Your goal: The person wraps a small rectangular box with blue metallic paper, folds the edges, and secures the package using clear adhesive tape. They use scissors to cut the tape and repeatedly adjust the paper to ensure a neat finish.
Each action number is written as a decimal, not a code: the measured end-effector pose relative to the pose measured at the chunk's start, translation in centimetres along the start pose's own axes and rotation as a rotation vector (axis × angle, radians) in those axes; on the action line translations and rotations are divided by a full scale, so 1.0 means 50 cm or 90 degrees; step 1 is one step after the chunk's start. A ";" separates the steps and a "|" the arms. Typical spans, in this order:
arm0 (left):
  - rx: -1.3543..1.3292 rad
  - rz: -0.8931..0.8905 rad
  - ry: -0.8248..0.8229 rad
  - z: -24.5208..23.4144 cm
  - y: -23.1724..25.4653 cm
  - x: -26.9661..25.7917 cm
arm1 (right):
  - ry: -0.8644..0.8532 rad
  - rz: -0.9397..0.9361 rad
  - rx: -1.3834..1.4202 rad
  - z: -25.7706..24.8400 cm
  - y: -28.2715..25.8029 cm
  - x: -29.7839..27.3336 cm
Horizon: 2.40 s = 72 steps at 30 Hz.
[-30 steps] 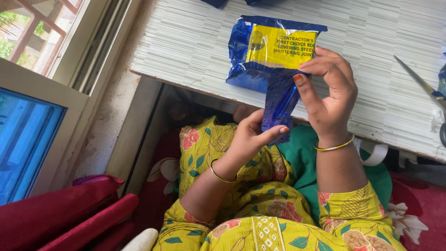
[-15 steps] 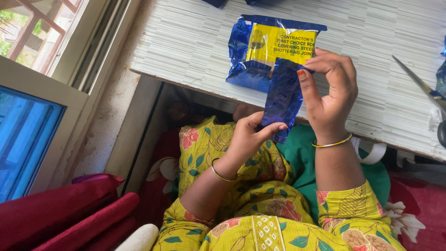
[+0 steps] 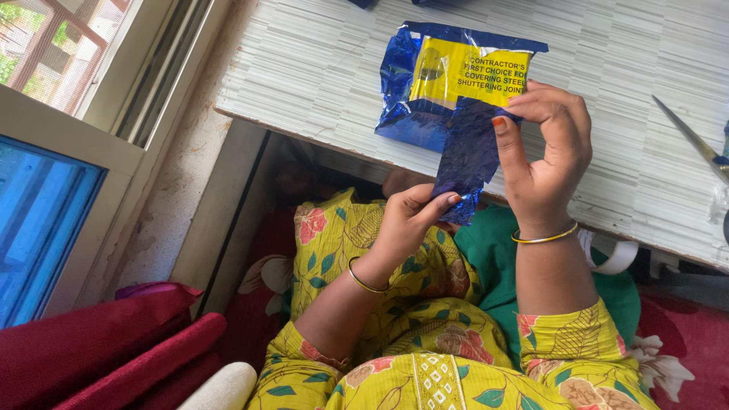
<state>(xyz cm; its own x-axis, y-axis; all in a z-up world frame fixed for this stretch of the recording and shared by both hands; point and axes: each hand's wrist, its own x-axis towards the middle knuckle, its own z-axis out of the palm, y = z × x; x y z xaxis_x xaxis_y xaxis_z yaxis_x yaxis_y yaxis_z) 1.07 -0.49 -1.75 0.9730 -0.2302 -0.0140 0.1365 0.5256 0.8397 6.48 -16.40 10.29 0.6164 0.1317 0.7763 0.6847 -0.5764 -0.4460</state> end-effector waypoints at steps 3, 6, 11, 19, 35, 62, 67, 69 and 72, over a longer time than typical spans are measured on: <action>-0.008 -0.017 0.006 0.001 0.000 0.000 | -0.001 -0.006 -0.019 0.000 -0.005 -0.001; -0.001 -0.022 0.005 0.000 0.002 0.003 | -0.002 -0.006 -0.035 0.002 -0.019 0.006; 0.015 -0.047 0.006 0.000 0.009 0.007 | 0.014 0.071 0.065 0.004 -0.058 0.030; 0.032 -0.063 -0.002 0.001 0.018 0.008 | -0.082 -0.189 -0.281 -0.013 -0.087 0.061; 0.033 -0.016 -0.005 -0.005 -0.012 0.006 | -0.214 -0.181 -0.287 -0.029 0.001 0.042; 0.956 0.611 -0.097 0.098 0.364 0.095 | -0.032 0.032 0.085 -0.038 -0.035 0.003; 0.859 0.590 -0.072 0.069 0.316 0.112 | -0.095 0.035 -0.101 -0.070 -0.049 0.035; 0.847 0.596 -0.057 0.062 0.305 0.113 | -0.128 0.009 -0.154 -0.078 -0.061 0.049; 0.854 0.585 -0.049 0.060 0.302 0.113 | -0.142 0.044 -0.163 -0.089 -0.087 0.057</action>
<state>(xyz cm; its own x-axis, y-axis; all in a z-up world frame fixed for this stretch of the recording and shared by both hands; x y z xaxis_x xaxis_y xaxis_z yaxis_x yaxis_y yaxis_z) 8.07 3.68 12.49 0.6137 -0.3187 0.7223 -0.7437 -0.5405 0.3934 3.56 -17.12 16.44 0.7467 0.2418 0.6196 0.5362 -0.7701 -0.3457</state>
